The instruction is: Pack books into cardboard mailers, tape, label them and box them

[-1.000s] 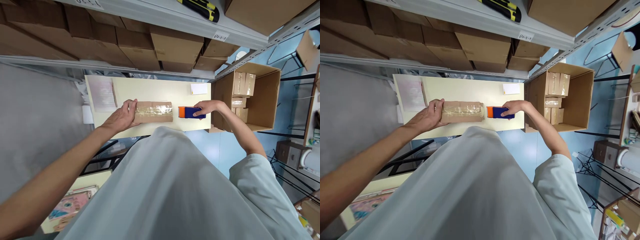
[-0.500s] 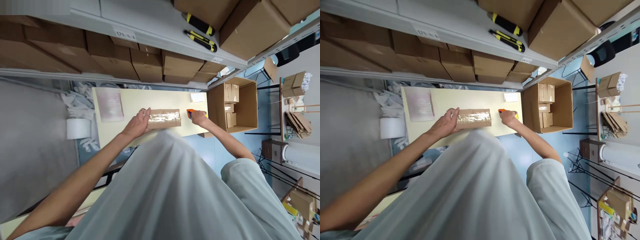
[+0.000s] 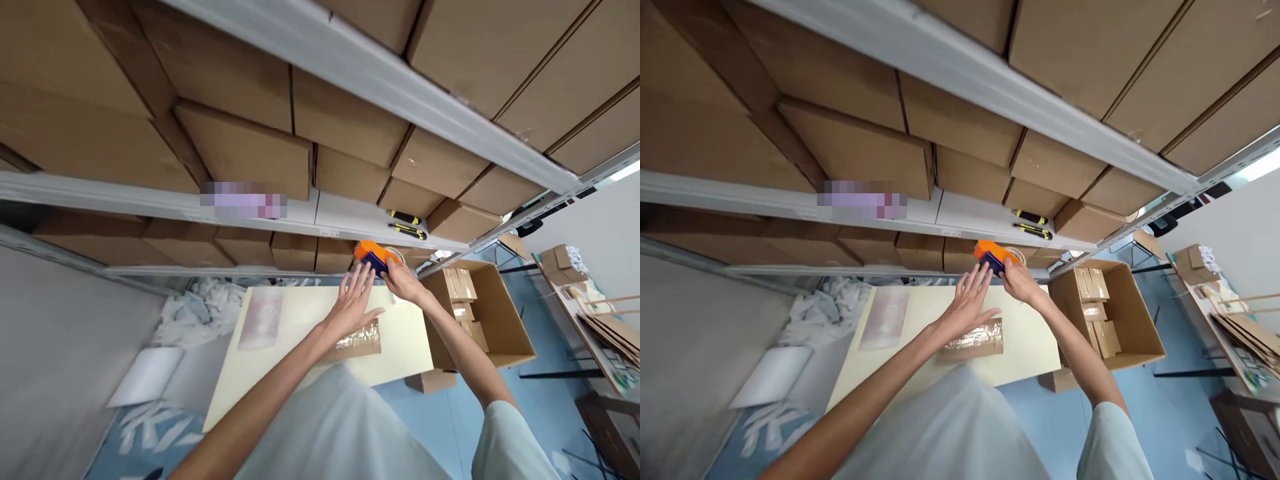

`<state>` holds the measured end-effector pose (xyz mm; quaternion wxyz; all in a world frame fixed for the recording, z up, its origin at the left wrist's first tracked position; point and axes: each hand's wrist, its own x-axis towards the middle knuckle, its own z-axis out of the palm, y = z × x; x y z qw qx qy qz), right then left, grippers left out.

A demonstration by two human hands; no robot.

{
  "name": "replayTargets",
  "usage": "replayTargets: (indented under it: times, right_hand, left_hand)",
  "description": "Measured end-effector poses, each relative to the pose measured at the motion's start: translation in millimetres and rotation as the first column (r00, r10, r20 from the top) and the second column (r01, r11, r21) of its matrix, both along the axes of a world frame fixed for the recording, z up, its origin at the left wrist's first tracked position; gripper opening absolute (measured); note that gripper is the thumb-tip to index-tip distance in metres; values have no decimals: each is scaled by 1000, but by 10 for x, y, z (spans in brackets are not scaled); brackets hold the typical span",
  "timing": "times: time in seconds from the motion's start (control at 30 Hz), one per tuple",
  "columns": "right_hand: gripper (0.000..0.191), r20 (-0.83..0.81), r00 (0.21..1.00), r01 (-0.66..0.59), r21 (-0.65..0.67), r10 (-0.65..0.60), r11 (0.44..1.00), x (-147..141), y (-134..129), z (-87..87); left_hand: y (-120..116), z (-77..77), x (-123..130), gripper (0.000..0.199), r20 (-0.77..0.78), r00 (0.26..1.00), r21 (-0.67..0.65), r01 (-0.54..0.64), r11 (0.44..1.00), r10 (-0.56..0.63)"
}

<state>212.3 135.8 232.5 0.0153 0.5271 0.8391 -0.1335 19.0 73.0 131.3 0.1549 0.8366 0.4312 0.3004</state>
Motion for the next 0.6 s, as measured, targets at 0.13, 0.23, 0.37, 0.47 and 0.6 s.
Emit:
replayTargets:
  times: [0.13,0.23,0.37,0.47,0.6]
  right_hand:
    - [31,-70,997,-3,152,13,988,-465,744,226]
    - [36,3,999,44,106,-45,993,-665,1169,287]
    - [37,55,995,84,72,-88,994,-714,1469,183]
    - [43,25,995,89,80,-92,993,-660,1564,67]
    - [55,-222,975,80,242,-26,967,-398,1404,-174]
  left_hand:
    - [627,352,-68,89,-15,989,-63,-146,987,145]
    - [883,496,-158,82,-81,976,-98,-209,973,201]
    - [755,415,-227,75,-83,972,-59,-224,973,219]
    - [454,134,-239,70,-71,969,-122,-243,962,236]
    - [-70,-419,-333,70,-71,947,-312,-320,895,314]
